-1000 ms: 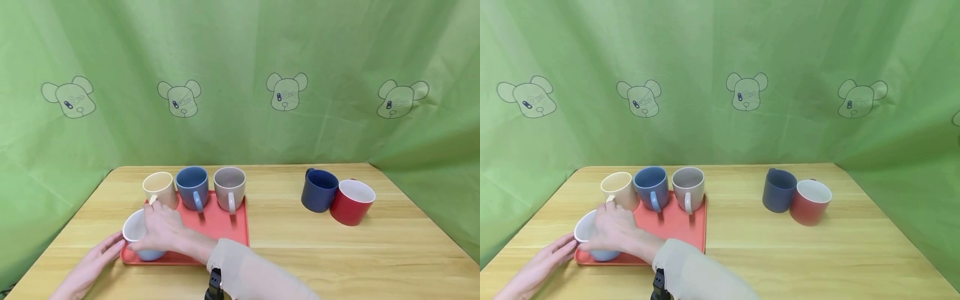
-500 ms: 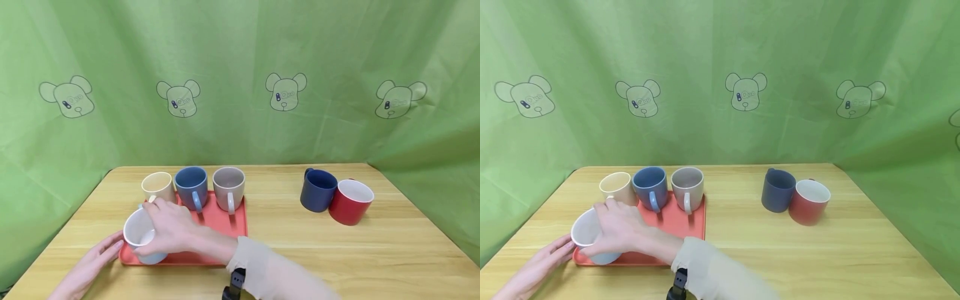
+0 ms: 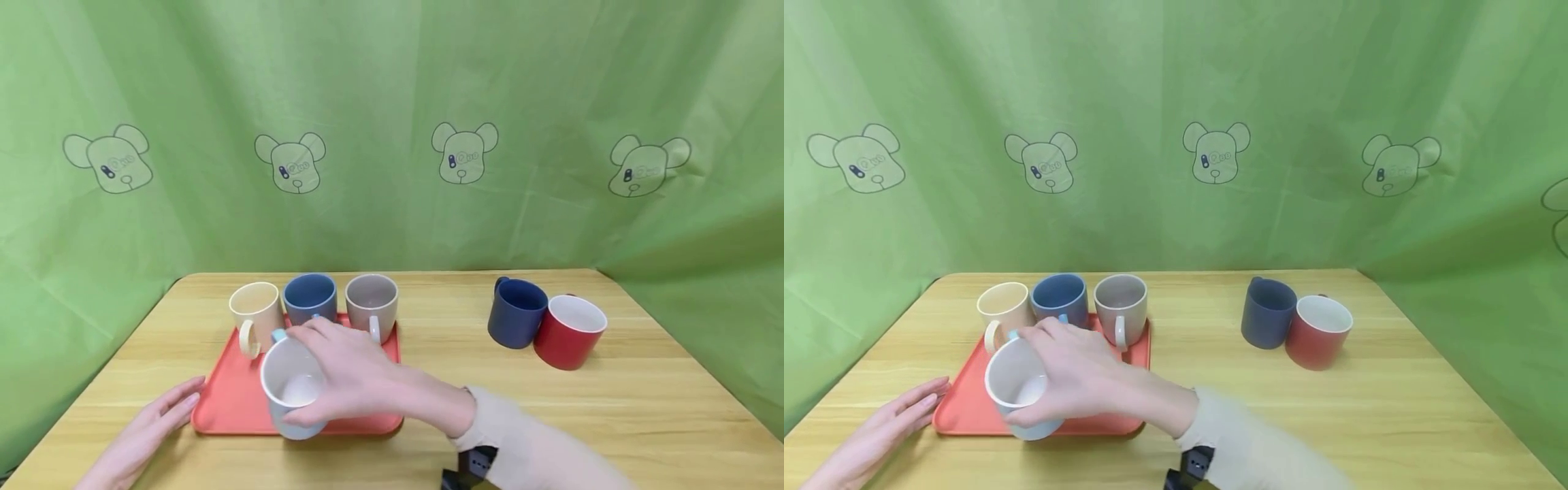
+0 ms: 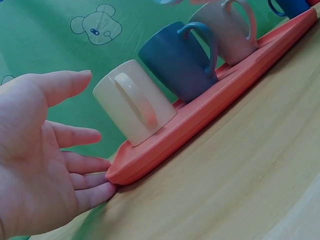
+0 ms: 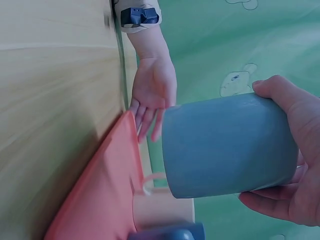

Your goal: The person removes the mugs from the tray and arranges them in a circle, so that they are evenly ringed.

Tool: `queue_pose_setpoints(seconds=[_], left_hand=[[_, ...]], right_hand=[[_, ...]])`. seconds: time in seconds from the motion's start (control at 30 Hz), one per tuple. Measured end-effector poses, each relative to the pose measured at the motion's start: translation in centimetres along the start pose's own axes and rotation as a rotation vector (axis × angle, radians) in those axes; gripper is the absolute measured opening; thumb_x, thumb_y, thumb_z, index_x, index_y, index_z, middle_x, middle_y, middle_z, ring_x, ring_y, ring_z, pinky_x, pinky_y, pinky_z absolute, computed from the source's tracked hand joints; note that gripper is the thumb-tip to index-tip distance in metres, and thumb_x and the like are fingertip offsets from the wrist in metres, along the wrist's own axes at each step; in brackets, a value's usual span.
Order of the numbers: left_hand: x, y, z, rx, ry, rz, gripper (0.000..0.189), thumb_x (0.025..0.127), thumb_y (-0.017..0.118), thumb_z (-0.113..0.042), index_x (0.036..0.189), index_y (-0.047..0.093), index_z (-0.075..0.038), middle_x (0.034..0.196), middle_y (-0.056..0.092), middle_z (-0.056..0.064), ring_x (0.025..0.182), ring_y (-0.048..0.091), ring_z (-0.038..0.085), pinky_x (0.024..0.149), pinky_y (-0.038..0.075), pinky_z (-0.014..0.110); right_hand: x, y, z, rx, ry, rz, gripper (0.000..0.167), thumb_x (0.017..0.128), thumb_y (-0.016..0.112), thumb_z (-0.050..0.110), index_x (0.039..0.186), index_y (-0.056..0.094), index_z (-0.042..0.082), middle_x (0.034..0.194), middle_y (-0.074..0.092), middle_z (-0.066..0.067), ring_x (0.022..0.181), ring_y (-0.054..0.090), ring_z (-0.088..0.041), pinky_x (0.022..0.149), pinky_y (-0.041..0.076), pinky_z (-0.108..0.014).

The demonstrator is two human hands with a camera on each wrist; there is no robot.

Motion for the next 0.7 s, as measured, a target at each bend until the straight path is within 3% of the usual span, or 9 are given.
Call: queue_pose_setpoints(seconds=[0.2,0.4,0.57,0.7], left_hand=[[0.0,0.0,0.1,-0.009,-0.005,0.003,0.058,0.101,0.038,-0.029,0.142,0.021,0.008,0.146,0.022,0.029,0.102,0.036,-0.021,0.086,0.038,0.009],[-0.1,-0.1,0.2,0.013,0.001,0.005,0.057,0.101,0.037,-0.029,0.142,0.022,0.008,0.146,0.022,0.028,0.103,0.034,-0.021,0.086,0.037,0.01],[0.0,-0.1,0.2,0.029,-0.004,0.001,0.057,0.101,0.038,-0.029,0.142,0.023,0.007,0.146,0.024,0.027,0.103,0.032,-0.022,0.086,0.036,0.009],[0.0,-0.2,0.3,0.036,-0.05,0.006,0.059,0.101,0.038,-0.032,0.144,0.022,0.005,0.148,0.022,0.024,0.121,0.033,-0.003,0.088,0.036,0.01]], right_hand=[[-3.0,-1.7,-2.4,0.085,0.054,-0.026,0.081,0.061,0.079,0.048,0.129,0.05,0.015,0.116,0.051,0.003,0.096,0.051,-0.011,0.071,0.046,-0.027],[-6.0,-2.7,-5.5,0.166,0.167,-0.026,0.081,0.062,0.08,0.043,0.131,0.048,0.015,0.114,0.051,0.006,0.091,0.053,-0.011,0.068,0.049,-0.026],[-8.4,-3.1,-8.3,0.134,0.262,-0.055,0.079,0.061,0.081,0.041,0.129,0.05,0.015,0.112,0.053,0.007,0.088,0.055,-0.011,0.067,0.048,-0.025],[-9.8,-3.6,-10.5,0.019,0.298,-0.085,0.077,0.062,0.079,0.044,0.127,0.052,0.013,0.113,0.055,0.004,0.087,0.056,-0.013,0.065,0.046,-0.027]])
Point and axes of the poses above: each hand's wrist, its own x-axis towards the middle knuckle, its own y-axis out of the palm, z = x × y, the point moved 4 cm from there along x, towards the middle knuckle
